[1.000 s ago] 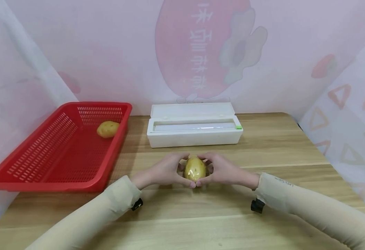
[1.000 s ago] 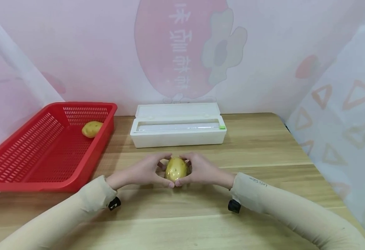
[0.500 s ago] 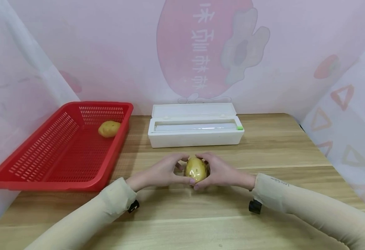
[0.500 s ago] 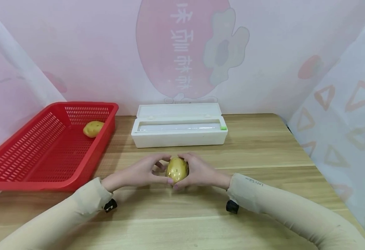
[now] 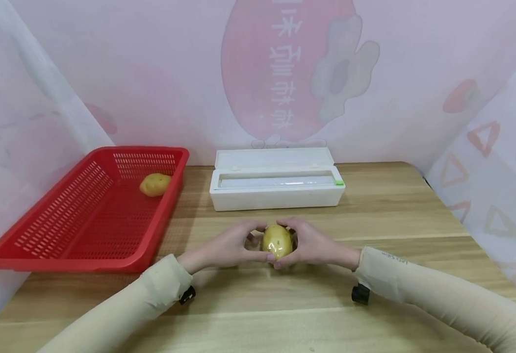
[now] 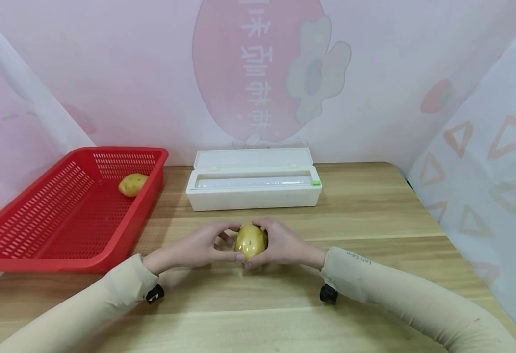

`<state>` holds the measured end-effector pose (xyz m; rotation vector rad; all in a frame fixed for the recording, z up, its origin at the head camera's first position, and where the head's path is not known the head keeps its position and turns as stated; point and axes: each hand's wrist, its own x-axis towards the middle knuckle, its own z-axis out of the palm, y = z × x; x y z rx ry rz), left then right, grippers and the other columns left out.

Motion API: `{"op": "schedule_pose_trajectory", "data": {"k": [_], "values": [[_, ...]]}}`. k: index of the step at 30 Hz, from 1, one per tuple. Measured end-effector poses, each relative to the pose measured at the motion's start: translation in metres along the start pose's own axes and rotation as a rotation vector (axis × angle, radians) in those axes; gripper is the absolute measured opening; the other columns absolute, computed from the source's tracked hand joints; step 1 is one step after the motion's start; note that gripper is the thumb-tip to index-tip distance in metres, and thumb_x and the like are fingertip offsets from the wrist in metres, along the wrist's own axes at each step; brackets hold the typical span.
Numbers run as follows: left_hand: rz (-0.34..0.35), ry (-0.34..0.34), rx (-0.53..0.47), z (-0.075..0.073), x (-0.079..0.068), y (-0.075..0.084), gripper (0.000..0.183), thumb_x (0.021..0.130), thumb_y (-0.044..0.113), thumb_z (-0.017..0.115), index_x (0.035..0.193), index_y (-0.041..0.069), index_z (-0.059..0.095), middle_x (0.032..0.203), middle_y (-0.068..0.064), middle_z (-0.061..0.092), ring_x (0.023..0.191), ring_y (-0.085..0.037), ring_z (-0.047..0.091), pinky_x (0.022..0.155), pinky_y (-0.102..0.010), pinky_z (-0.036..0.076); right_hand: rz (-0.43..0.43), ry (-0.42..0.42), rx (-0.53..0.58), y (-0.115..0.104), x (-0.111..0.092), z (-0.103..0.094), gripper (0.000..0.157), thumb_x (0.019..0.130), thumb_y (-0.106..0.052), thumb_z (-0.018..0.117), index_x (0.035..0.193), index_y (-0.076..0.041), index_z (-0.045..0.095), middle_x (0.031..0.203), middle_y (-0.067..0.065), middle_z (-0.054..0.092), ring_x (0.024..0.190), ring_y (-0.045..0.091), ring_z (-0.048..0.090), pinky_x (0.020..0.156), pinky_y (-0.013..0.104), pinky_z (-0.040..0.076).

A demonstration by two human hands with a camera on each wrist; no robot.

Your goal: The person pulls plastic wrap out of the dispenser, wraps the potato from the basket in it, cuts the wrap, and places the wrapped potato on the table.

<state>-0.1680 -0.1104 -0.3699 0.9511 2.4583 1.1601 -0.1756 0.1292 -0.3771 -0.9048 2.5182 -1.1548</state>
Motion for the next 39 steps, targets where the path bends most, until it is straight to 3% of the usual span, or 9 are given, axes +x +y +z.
{"op": "schedule_pose_trajectory", "data": {"k": [8,18,28,39], "values": [[-0.030,0.017,0.009,0.000,-0.003,-0.001,0.071,0.083,0.049,0.077,0.136,0.009,0.053,0.130,-0.003,0.056,0.105,-0.021,0.061,0.090,-0.036,0.049,0.020,0.013,0.036,0.005,0.000,0.002,0.100,0.063,-0.037,0.094,0.141,0.002,0.046,0.123,0.005,0.055,0.098,0.020,0.058,0.077,0.031,0.053],[-0.056,0.052,0.041,-0.001,-0.005,0.001,0.074,0.086,0.051,0.072,0.139,0.003,0.050,0.135,-0.008,0.054,0.107,-0.022,0.061,0.090,-0.038,0.049,0.030,0.037,0.041,0.005,-0.004,-0.003,0.099,0.064,-0.037,0.093,0.140,0.004,0.045,0.121,0.008,0.056,0.098,0.024,0.058,0.077,0.035,0.053],[-0.088,0.070,-0.009,0.000,-0.006,0.001,0.072,0.092,0.052,0.064,0.140,0.000,0.048,0.139,-0.013,0.051,0.111,-0.025,0.060,0.091,-0.044,0.049,0.035,0.096,0.060,0.006,-0.006,-0.009,0.098,0.062,-0.033,0.095,0.139,0.005,0.047,0.118,0.009,0.057,0.100,0.026,0.056,0.075,0.032,0.055],[-0.076,0.067,0.037,0.000,-0.006,0.003,0.073,0.092,0.054,0.063,0.140,0.001,0.049,0.137,-0.012,0.053,0.109,-0.022,0.061,0.092,-0.039,0.048,0.043,0.147,0.045,0.012,-0.016,-0.024,0.097,0.060,-0.033,0.096,0.138,0.001,0.050,0.118,0.009,0.056,0.102,0.027,0.054,0.076,0.035,0.055]]}}
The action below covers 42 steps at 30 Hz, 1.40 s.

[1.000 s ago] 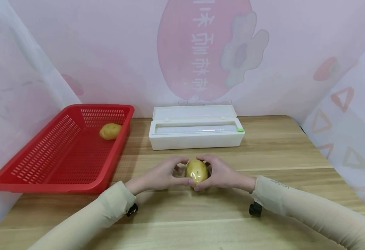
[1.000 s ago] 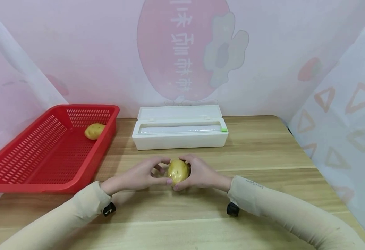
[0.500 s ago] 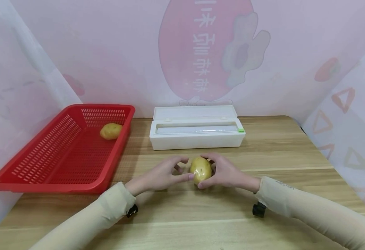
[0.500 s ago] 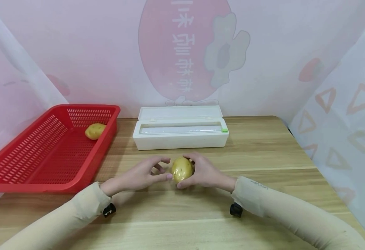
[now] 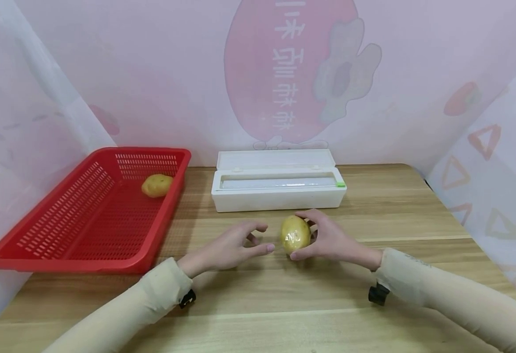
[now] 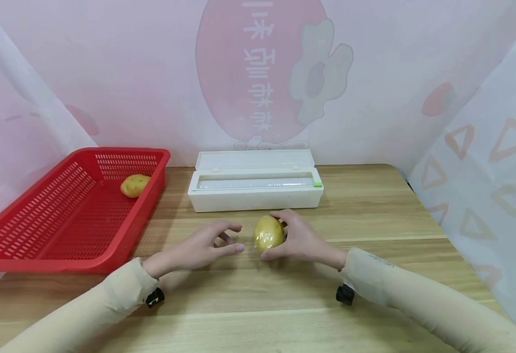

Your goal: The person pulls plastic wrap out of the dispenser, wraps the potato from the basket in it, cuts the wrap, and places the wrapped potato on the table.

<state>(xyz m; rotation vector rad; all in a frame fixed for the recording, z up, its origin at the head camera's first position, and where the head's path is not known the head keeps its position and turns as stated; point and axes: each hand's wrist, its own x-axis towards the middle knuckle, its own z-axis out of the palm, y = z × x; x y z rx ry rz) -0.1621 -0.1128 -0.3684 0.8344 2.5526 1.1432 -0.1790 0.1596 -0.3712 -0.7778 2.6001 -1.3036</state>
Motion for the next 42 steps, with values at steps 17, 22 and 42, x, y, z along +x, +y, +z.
{"op": "schedule_pose_trajectory", "data": {"k": [17,22,42], "values": [[0.006,0.011,-0.027,0.004,-0.003,-0.001,0.073,0.091,0.053,0.064,0.140,0.001,0.048,0.137,-0.010,0.053,0.109,-0.020,0.059,0.091,-0.039,0.048,0.036,0.118,-0.012,0.040,-0.029,-0.050,0.093,0.064,-0.027,0.095,0.139,0.002,0.049,0.122,0.018,0.054,0.095,0.033,0.058,0.074,0.033,0.056],[0.010,0.017,-0.010,0.004,-0.004,-0.001,0.073,0.091,0.055,0.063,0.140,0.003,0.049,0.136,-0.008,0.054,0.107,-0.017,0.059,0.090,-0.039,0.048,0.060,0.110,-0.033,0.045,-0.031,-0.060,0.094,0.064,-0.028,0.094,0.139,0.003,0.047,0.124,0.018,0.053,0.098,0.032,0.057,0.075,0.032,0.055],[0.032,-0.015,-0.011,0.004,-0.002,0.001,0.073,0.092,0.053,0.064,0.140,0.001,0.049,0.136,-0.010,0.054,0.107,-0.017,0.060,0.091,-0.038,0.049,0.158,0.095,-0.191,0.093,-0.036,-0.121,0.100,0.065,-0.033,0.093,0.142,0.006,0.043,0.121,0.019,0.055,0.103,0.033,0.056,0.079,0.037,0.053]]}}
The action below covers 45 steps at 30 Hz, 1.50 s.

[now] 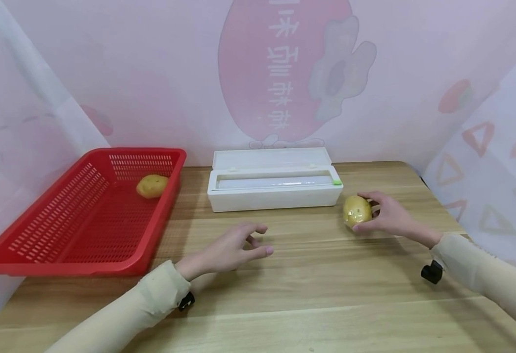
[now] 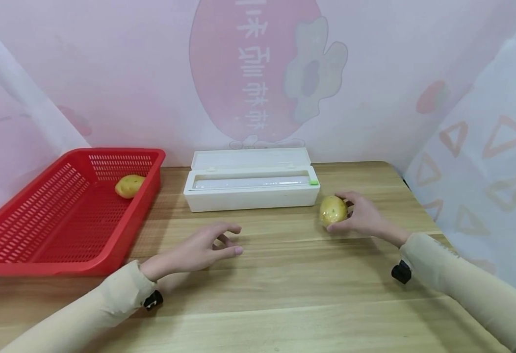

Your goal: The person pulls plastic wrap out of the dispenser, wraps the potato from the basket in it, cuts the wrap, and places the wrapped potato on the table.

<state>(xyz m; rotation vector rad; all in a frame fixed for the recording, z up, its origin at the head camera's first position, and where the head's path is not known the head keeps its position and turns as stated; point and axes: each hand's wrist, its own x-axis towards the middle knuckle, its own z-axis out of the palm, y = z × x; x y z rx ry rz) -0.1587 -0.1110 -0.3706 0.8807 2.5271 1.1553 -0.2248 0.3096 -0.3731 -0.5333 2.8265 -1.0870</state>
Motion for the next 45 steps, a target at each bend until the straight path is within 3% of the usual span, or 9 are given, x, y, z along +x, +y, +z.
{"op": "schedule_pose_trajectory", "data": {"k": [7,19,26,38,42,45], "values": [[-0.009,-0.006,-0.010,0.001,0.000,-0.001,0.073,0.092,0.052,0.064,0.140,0.000,0.048,0.137,-0.010,0.053,0.107,-0.018,0.060,0.091,-0.039,0.048,0.058,-0.017,0.010,0.010,0.008,-0.014,0.102,0.067,-0.035,0.092,0.145,0.006,0.039,0.125,0.020,0.053,0.105,0.035,0.056,0.079,0.037,0.053],[0.028,-0.009,-0.007,0.006,0.005,-0.002,0.071,0.093,0.049,0.065,0.139,-0.002,0.048,0.136,-0.013,0.053,0.103,-0.016,0.061,0.089,-0.035,0.050,0.047,-0.047,0.015,0.016,0.022,-0.020,0.102,0.070,-0.036,0.090,0.148,0.002,0.037,0.132,0.022,0.049,0.110,0.038,0.055,0.083,0.042,0.052],[0.015,-0.008,-0.013,0.006,0.004,-0.001,0.071,0.092,0.048,0.066,0.140,-0.002,0.048,0.136,-0.013,0.053,0.103,-0.016,0.061,0.089,-0.035,0.050,0.040,-0.071,-0.007,0.017,0.031,-0.020,0.102,0.068,-0.035,0.092,0.148,-0.002,0.039,0.130,0.021,0.051,0.099,0.034,0.061,0.079,0.039,0.052],[0.008,-0.005,0.000,0.004,0.004,0.004,0.071,0.092,0.049,0.065,0.140,0.000,0.048,0.135,-0.013,0.054,0.106,-0.019,0.060,0.089,-0.038,0.050,-0.002,-0.222,-0.022,0.012,0.039,-0.029,0.103,0.076,-0.032,0.086,0.149,0.008,0.027,0.141,0.026,0.041,0.124,0.042,0.043,0.093,0.051,0.046],[-0.005,0.028,-0.002,0.001,0.007,0.008,0.068,0.092,0.048,0.066,0.142,0.004,0.048,0.131,-0.011,0.056,0.104,-0.017,0.060,0.082,-0.036,0.051,-0.011,-0.156,-0.029,0.000,0.040,-0.031,0.097,0.082,-0.036,0.081,0.151,0.003,0.026,0.148,0.027,0.032,0.130,0.046,0.036,0.098,0.060,0.039],[-0.001,0.137,0.018,-0.005,0.011,0.008,0.059,0.092,0.039,0.070,0.138,0.005,0.053,0.123,-0.010,0.060,0.096,-0.018,0.062,0.075,-0.032,0.053,-0.074,-0.026,-0.018,-0.015,0.043,-0.029,0.083,0.083,-0.036,0.080,0.147,-0.001,0.040,0.146,0.021,0.038,0.129,0.042,0.039,0.098,0.059,0.039]]}}
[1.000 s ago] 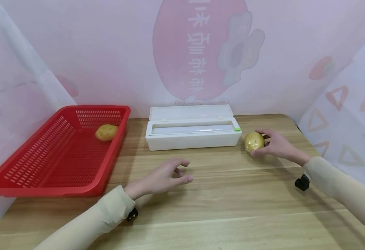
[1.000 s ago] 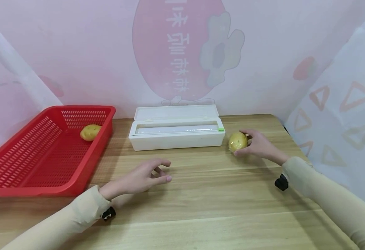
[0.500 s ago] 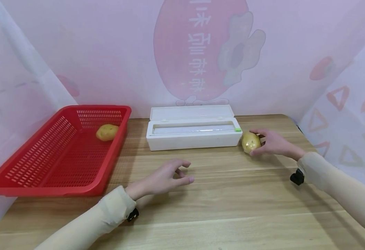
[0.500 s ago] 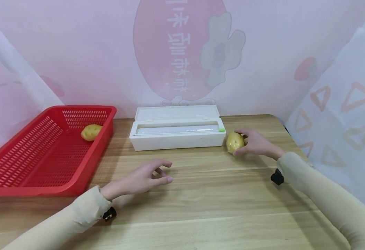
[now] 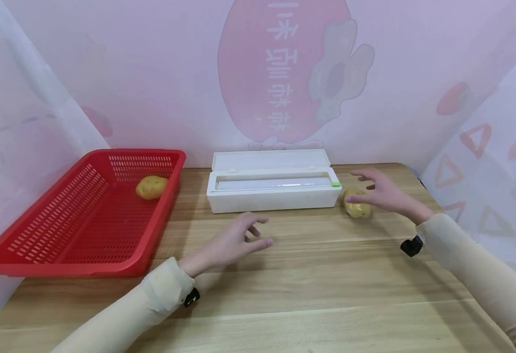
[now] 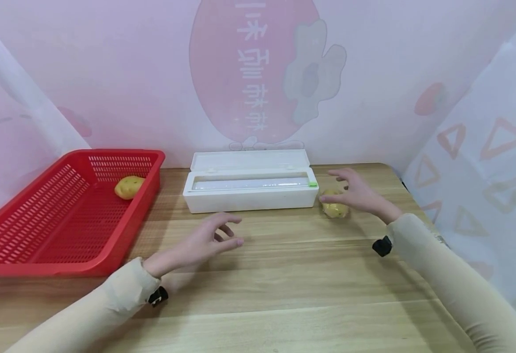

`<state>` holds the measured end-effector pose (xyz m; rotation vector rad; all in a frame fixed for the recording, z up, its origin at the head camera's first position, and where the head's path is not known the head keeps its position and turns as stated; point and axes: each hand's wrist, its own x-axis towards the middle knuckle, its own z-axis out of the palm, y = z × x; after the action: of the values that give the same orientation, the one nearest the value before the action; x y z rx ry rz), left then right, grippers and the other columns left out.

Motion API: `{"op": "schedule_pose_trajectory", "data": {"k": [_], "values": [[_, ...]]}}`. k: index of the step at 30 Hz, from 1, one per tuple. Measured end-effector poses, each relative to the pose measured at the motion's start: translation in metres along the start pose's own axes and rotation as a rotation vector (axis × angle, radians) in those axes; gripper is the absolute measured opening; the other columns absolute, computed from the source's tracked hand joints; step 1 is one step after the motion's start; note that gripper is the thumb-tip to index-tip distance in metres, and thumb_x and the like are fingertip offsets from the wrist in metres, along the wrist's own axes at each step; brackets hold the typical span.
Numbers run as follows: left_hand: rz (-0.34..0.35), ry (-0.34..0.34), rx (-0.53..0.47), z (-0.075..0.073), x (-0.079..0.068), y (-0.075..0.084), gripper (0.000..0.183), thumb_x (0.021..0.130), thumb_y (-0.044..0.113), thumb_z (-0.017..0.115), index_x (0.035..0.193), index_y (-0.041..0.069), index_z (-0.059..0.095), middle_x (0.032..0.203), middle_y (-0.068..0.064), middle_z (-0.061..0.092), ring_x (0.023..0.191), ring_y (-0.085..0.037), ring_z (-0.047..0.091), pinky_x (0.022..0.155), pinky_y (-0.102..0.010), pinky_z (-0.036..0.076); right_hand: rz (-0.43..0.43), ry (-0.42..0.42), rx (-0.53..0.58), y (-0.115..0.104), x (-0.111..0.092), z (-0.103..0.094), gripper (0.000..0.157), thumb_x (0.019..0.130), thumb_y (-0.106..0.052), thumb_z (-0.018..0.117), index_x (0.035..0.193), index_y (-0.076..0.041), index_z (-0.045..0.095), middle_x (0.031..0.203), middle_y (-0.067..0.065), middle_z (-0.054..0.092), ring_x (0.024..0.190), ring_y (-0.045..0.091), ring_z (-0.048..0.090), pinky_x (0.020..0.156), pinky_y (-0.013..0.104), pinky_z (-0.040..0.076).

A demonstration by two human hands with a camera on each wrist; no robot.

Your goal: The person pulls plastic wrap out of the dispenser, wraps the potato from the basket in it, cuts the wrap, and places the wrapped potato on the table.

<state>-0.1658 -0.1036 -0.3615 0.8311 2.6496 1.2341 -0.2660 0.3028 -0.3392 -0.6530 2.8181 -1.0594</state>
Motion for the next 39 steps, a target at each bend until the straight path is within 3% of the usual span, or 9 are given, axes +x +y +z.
{"op": "schedule_pose_trajectory", "data": {"k": [3,6,8,10,14,21,25,31,39], "values": [[0.000,0.199,0.037,-0.012,0.005,-0.004,0.049,0.088,0.024,0.077,0.128,0.002,0.061,0.115,-0.011,0.063,0.088,-0.021,0.063,0.072,-0.032,0.054,-0.087,0.116,-0.017,-0.016,0.005,0.006,0.066,0.082,-0.034,0.082,0.135,-0.005,0.056,0.138,0.013,0.051,0.123,0.034,0.046,0.097,0.052,0.042],[-0.037,0.393,0.049,-0.032,0.013,-0.011,0.044,0.085,0.017,0.079,0.122,0.000,0.065,0.111,-0.015,0.066,0.086,-0.024,0.062,0.073,-0.036,0.053,-0.121,0.151,-0.018,-0.030,0.009,0.010,0.054,0.083,-0.032,0.081,0.128,-0.007,0.063,0.132,0.009,0.058,0.120,0.032,0.050,0.096,0.050,0.042],[-0.081,0.478,0.064,-0.045,0.019,-0.018,0.045,0.083,0.018,0.080,0.121,-0.001,0.066,0.116,-0.015,0.065,0.090,-0.026,0.061,0.076,-0.039,0.051,-0.102,0.136,-0.006,-0.034,0.011,0.013,0.052,0.084,-0.034,0.080,0.126,-0.008,0.065,0.131,0.007,0.059,0.119,0.033,0.051,0.096,0.051,0.041],[-0.125,0.510,0.073,-0.055,0.025,-0.026,0.046,0.083,0.019,0.081,0.122,-0.001,0.066,0.117,-0.016,0.064,0.093,-0.029,0.060,0.078,-0.042,0.049,-0.082,0.109,0.015,-0.035,0.015,0.016,0.050,0.084,-0.036,0.079,0.123,-0.008,0.066,0.131,0.005,0.059,0.119,0.033,0.051,0.097,0.052,0.040],[-0.186,0.486,0.099,-0.063,0.035,-0.044,0.047,0.083,0.022,0.079,0.123,-0.001,0.067,0.118,-0.018,0.064,0.096,-0.033,0.057,0.081,-0.044,0.047,-0.085,0.072,0.044,-0.031,0.023,0.023,0.045,0.084,-0.032,0.080,0.118,-0.006,0.068,0.128,0.006,0.062,0.120,0.028,0.051,0.097,0.050,0.040],[-0.253,0.418,0.044,-0.072,0.042,-0.061,0.031,0.091,0.024,0.071,0.115,0.003,0.072,0.117,-0.014,0.061,0.093,-0.027,0.054,0.077,-0.040,0.046,-0.060,0.037,0.113,-0.021,0.037,0.026,0.042,0.086,-0.027,0.078,0.118,-0.002,0.068,0.120,0.010,0.066,0.116,0.026,0.054,0.097,0.047,0.041],[-0.236,0.422,0.044,-0.076,0.045,-0.066,0.022,0.093,0.020,0.069,0.106,0.003,0.076,0.110,-0.013,0.065,0.090,-0.025,0.056,0.074,-0.038,0.045,-0.041,0.016,0.144,-0.019,0.041,0.023,0.040,0.088,-0.026,0.077,0.118,-0.001,0.068,0.118,0.011,0.067,0.114,0.029,0.055,0.096,0.046,0.042],[-0.213,0.448,0.074,-0.075,0.049,-0.070,0.019,0.093,0.018,0.070,0.100,0.002,0.077,0.103,-0.012,0.070,0.092,-0.025,0.059,0.076,-0.037,0.045,-0.055,-0.029,0.053,-0.024,0.046,0.021,0.035,0.089,-0.027,0.076,0.116,-0.004,0.071,0.116,0.007,0.068,0.111,0.026,0.056,0.093,0.044,0.045],[-0.236,0.461,0.075,-0.072,0.052,-0.069,0.020,0.096,0.018,0.064,0.096,-0.001,0.071,0.094,-0.014,0.068,0.088,-0.027,0.058,0.076,-0.039,0.046,-0.053,-0.053,0.007,-0.029,0.051,0.021,0.024,0.091,-0.025,0.073,0.108,-0.008,0.076,0.102,0.003,0.069,0.086,0.024,0.060,0.074,0.038,0.049]]}}
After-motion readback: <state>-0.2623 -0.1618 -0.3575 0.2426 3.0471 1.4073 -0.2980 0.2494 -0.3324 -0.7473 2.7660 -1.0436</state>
